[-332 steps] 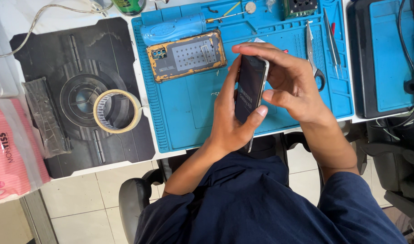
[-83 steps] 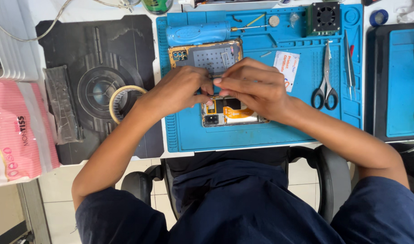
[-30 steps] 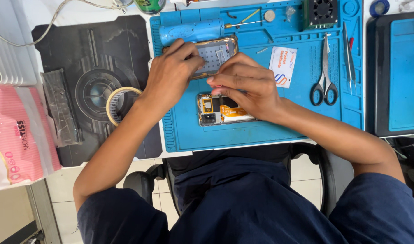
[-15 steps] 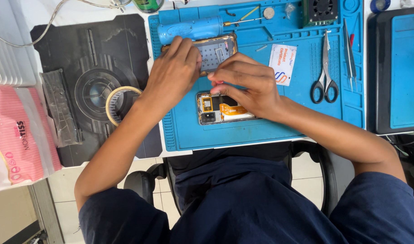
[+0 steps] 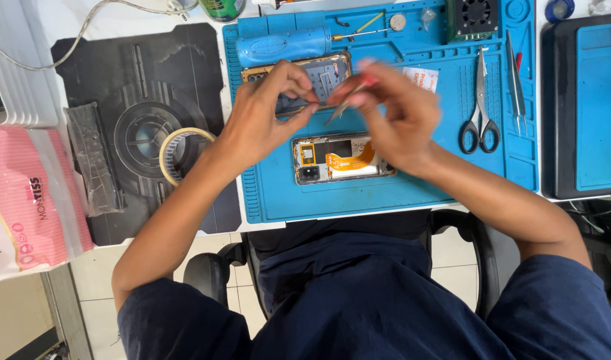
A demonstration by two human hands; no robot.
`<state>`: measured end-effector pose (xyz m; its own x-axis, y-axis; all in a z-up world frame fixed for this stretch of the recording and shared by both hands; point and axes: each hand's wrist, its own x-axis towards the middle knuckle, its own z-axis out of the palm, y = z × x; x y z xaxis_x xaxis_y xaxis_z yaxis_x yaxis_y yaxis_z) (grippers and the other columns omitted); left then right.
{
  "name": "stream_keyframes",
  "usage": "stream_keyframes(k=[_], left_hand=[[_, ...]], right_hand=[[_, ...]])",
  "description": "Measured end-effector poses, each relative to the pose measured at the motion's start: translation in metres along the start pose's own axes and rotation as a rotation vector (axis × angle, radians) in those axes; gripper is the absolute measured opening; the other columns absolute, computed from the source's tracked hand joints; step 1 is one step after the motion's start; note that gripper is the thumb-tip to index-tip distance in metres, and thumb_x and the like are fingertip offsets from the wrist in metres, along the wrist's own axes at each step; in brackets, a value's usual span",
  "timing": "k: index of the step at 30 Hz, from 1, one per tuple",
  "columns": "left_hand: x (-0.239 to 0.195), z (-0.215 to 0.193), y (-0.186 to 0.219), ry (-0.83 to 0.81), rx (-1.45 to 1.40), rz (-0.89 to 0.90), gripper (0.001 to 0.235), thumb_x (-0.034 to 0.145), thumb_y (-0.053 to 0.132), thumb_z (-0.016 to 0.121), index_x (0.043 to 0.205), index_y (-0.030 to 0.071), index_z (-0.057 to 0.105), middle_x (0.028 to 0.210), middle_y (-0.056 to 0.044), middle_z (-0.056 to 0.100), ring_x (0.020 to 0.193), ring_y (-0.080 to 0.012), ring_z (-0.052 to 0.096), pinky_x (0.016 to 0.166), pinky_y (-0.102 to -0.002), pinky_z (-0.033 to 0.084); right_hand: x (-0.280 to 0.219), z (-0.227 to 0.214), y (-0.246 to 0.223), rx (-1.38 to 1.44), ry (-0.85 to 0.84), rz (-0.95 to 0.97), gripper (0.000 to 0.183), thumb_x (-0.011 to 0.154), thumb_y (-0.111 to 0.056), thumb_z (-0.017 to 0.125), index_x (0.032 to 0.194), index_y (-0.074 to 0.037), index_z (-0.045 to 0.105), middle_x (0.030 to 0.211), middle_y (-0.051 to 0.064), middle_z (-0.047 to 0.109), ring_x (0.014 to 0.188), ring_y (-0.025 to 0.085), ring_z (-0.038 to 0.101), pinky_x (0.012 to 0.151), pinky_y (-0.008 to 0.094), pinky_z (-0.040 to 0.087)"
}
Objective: The person reassembles a smartphone by aligning the back cover and pressing the edges to seal it. They then connect a charging cable to the phone and unlock it by entering a passcode on the touchscreen.
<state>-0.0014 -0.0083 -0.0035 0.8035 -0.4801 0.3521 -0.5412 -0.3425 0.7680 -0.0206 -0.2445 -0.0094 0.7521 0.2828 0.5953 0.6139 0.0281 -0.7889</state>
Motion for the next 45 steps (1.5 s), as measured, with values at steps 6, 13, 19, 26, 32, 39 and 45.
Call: stream_keyframes(k=[6, 13, 19, 26, 32, 39, 45], left_hand=[[-0.004, 0.003, 0.011, 0.01, -0.1, 0.026, 0.03, 0.102, 0.005, 0.075, 0.117, 0.004, 0.049, 0.106, -0.01, 0.078, 0.11, -0.0231, 0.078, 0.097, -0.036, 0.059], [-0.002, 0.004, 0.011, 0.012, -0.13, 0.047, 0.03, 0.103, 0.003, 0.074, 0.114, 0.004, 0.046, 0.106, -0.01, 0.078, 0.11, -0.023, 0.078, 0.1, -0.037, 0.059], [-0.003, 0.006, 0.011, 0.018, -0.148, 0.045, 0.031, 0.102, 0.003, 0.075, 0.112, 0.005, 0.045, 0.105, -0.011, 0.078, 0.109, -0.023, 0.078, 0.098, -0.036, 0.059], [-0.006, 0.013, 0.011, 0.096, -0.215, -0.012, 0.031, 0.104, -0.001, 0.073, 0.109, 0.006, 0.044, 0.105, -0.012, 0.077, 0.107, -0.0198, 0.077, 0.1, -0.035, 0.058], [-0.009, 0.023, 0.016, 0.2, -0.243, -0.03, 0.034, 0.102, -0.003, 0.074, 0.107, 0.006, 0.042, 0.105, -0.012, 0.078, 0.105, -0.016, 0.075, 0.101, -0.032, 0.057], [-0.004, 0.022, 0.02, 0.202, -0.268, -0.107, 0.031, 0.101, 0.002, 0.077, 0.118, 0.002, 0.05, 0.106, -0.011, 0.08, 0.105, -0.0173, 0.075, 0.098, -0.029, 0.056], [-0.013, -0.014, 0.036, 0.008, 0.439, -0.001, 0.045, 0.103, 0.017, 0.077, 0.138, 0.004, 0.053, 0.14, -0.018, 0.066, 0.13, -0.0338, 0.062, 0.106, -0.043, 0.052]], right_hand=[[0.002, -0.013, -0.003, -0.024, 0.189, -0.112, 0.035, 0.114, 0.003, 0.054, 0.142, -0.008, 0.037, 0.111, 0.021, 0.064, 0.093, 0.025, 0.072, 0.088, 0.045, 0.07], [0.001, -0.012, -0.003, -0.039, 0.176, -0.153, 0.036, 0.112, 0.001, 0.055, 0.141, -0.008, 0.036, 0.108, 0.022, 0.064, 0.09, 0.025, 0.072, 0.085, 0.045, 0.07], [0.0, -0.015, -0.001, -0.056, 0.178, -0.157, 0.036, 0.112, 0.001, 0.054, 0.141, -0.009, 0.036, 0.109, 0.021, 0.064, 0.091, 0.024, 0.072, 0.085, 0.045, 0.067], [-0.002, -0.016, 0.0, -0.045, 0.209, -0.134, 0.043, 0.11, 0.006, 0.059, 0.141, -0.011, 0.036, 0.106, 0.021, 0.063, 0.09, 0.024, 0.07, 0.087, 0.047, 0.067], [-0.001, -0.014, -0.002, -0.113, 0.22, -0.177, 0.046, 0.108, 0.009, 0.058, 0.142, -0.009, 0.032, 0.112, 0.023, 0.061, 0.093, 0.026, 0.07, 0.087, 0.046, 0.066], [0.0, -0.015, 0.0, -0.015, 0.193, -0.168, 0.046, 0.109, 0.01, 0.057, 0.142, -0.011, 0.032, 0.113, 0.022, 0.063, 0.095, 0.027, 0.071, 0.09, 0.045, 0.069], [-0.002, -0.016, 0.008, 0.06, 0.134, -0.163, 0.046, 0.111, 0.011, 0.059, 0.144, -0.01, 0.035, 0.114, 0.022, 0.062, 0.098, 0.029, 0.074, 0.093, 0.042, 0.068]])
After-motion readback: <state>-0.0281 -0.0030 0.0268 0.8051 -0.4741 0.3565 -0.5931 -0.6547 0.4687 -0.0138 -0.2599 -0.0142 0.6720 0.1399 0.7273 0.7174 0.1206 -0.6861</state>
